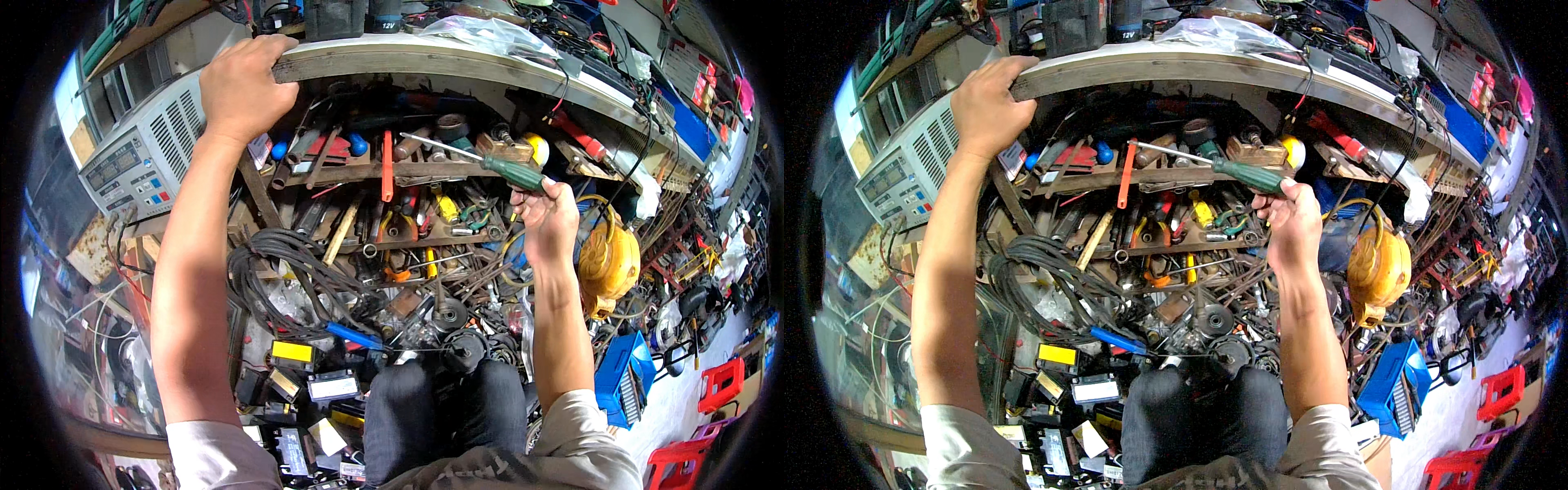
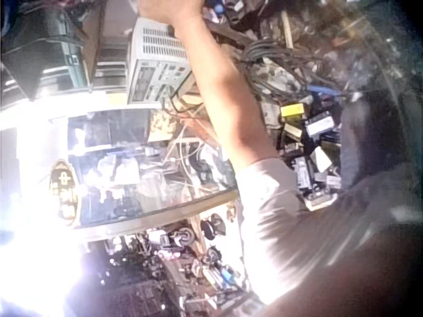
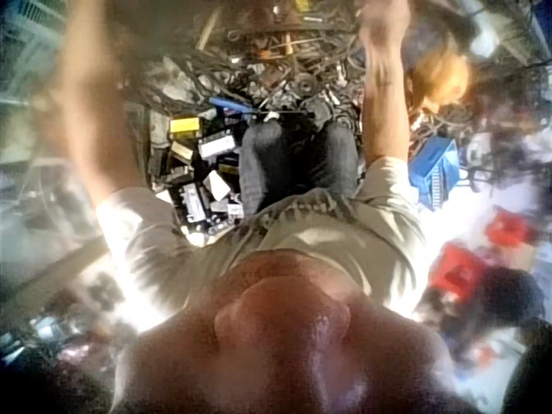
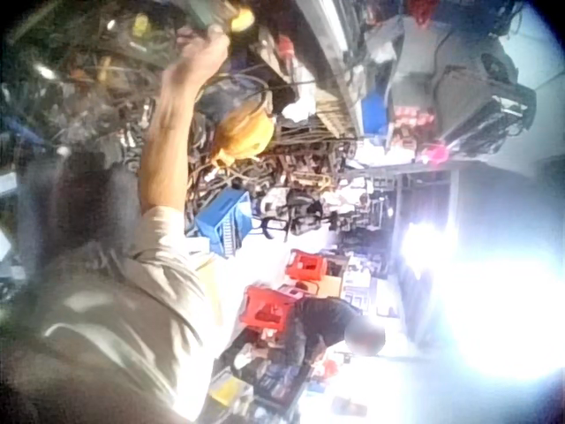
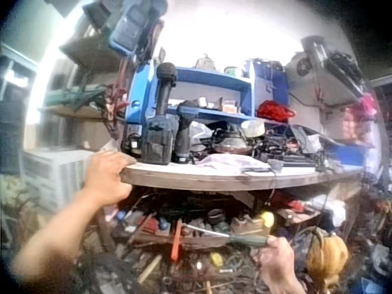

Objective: The person uses a screwdriver to pry open a large black plastic battery enclosure, removes an internal wire and component, and then uses the screwdriver to work inside the casing.

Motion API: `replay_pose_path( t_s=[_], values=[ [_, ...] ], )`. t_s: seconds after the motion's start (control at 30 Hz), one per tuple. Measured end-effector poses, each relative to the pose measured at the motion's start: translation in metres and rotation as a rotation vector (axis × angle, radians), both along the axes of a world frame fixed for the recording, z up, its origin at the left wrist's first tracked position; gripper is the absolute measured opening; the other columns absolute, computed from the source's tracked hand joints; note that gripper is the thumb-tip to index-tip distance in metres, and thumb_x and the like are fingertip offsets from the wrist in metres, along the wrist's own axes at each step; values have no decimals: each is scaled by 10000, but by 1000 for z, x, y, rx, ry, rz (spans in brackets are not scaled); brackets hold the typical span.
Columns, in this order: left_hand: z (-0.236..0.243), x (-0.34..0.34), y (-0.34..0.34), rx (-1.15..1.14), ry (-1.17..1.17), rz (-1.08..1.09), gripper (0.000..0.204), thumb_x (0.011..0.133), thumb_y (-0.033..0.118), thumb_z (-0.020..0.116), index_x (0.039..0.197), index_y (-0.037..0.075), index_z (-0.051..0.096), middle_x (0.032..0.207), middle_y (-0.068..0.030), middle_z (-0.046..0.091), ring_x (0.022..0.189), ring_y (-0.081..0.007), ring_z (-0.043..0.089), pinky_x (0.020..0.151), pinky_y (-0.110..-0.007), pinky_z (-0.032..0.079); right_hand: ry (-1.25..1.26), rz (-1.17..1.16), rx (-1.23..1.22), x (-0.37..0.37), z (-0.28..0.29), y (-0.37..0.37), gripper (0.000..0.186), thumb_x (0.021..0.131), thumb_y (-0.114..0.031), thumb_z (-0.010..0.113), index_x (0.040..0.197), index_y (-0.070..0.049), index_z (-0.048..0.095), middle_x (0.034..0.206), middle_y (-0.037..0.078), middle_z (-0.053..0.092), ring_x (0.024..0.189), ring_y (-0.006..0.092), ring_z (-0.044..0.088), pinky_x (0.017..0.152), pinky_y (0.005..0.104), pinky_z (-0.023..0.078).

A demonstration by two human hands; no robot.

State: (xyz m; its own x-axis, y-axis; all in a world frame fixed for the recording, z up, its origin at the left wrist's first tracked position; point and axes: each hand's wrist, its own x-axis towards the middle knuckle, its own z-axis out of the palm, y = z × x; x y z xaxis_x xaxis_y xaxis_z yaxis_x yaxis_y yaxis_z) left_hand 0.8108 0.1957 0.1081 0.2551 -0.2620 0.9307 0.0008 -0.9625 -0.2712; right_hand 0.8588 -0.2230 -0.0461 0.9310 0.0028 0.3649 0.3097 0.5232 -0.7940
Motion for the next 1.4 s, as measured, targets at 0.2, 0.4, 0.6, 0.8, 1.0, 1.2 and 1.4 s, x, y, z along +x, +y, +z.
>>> replay_pose_path(
  t_s=[0.2, 0.4, 0.6, 0.8, 1.0, 1.2, 1.4],
  values=[
    [-8, -5, 18, 49, -23, 114, 563, 669, 214, 751, 1230, 260, 779, 1096, -65, 787, 1001, -346, 738, 883, -456, 599, 158, 231, -30, -15, -6, -18, 433, 985, -366, 617, 1217, -7, 684, 1103, 113, 749, 899, 216, 676, 686, 352, 501],
    [14, -37, -29, -295, 418, 196, 496, 701, 252, 815, 1186, 157, 764, 1182, -124, 759, 1117, -340, 719, 959, -499, 586, 583, 120, 25, -56, 10, -36, 406, 1110, -407, 540, 1382, -122, 635, 1173, 67, 745, 1004, 194, 678, 764, 305, 550],
    [47, -131, -87, -430, 759, 35, 664, 772, 226, 777, 1359, -44, 626, 1518, -261, 555, 1358, -409, 574, 1066, -515, 547, 808, 284, -669, -204, 59, -40, 377, 1047, -479, 699, 939, -127, 615, 641, -44, 538, 509, 109, 499, 500, 280, 411],
    [57, -430, -172, -1130, 1703, -31, 415, 989, 402, 559, 1052, 51, 771, 1033, -229, 769, 947, -453, 736, 837, -554, 586, 811, 545, -624, -319, 185, 12, 349, 1048, -376, 721, 1108, -43, 635, 826, 126, 736, 671, 234, 732, 560, 327, 576],
    [82, -643, -172, -2284, 1006, -290, 468, 1094, 411, 632, 892, 1, 731, 714, -93, 686, 676, -215, 696, 640, -385, 550, 713, 895, -642, -426, 229, 95, 343, 1075, -314, 682, 1202, -5, 603, 980, 144, 745, 690, 259, 755, 588, 346, 621],
    [101, -834, -129, -2411, 622, -298, 544, 1122, 491, 579, 812, 45, 602, 667, -26, 582, 587, -146, 604, 560, -325, 508, 610, 1196, -816, -581, 278, 190, 314, 1075, -344, 666, 1125, -37, 628, 905, 149, 754, 686, 252, 757, 590, 334, 616],
    [67, -1065, -92, -2352, 360, 113, 511, 1124, 464, 566, 805, 65, 578, 649, -24, 534, 540, -165, 557, 516, -353, 483, 402, 1656, -1169, -797, 284, 305, 257, 1080, -256, 630, 1165, -16, 667, 801, 105, 725, 615, 181, 694, 544, 288, 536]
  ],
)
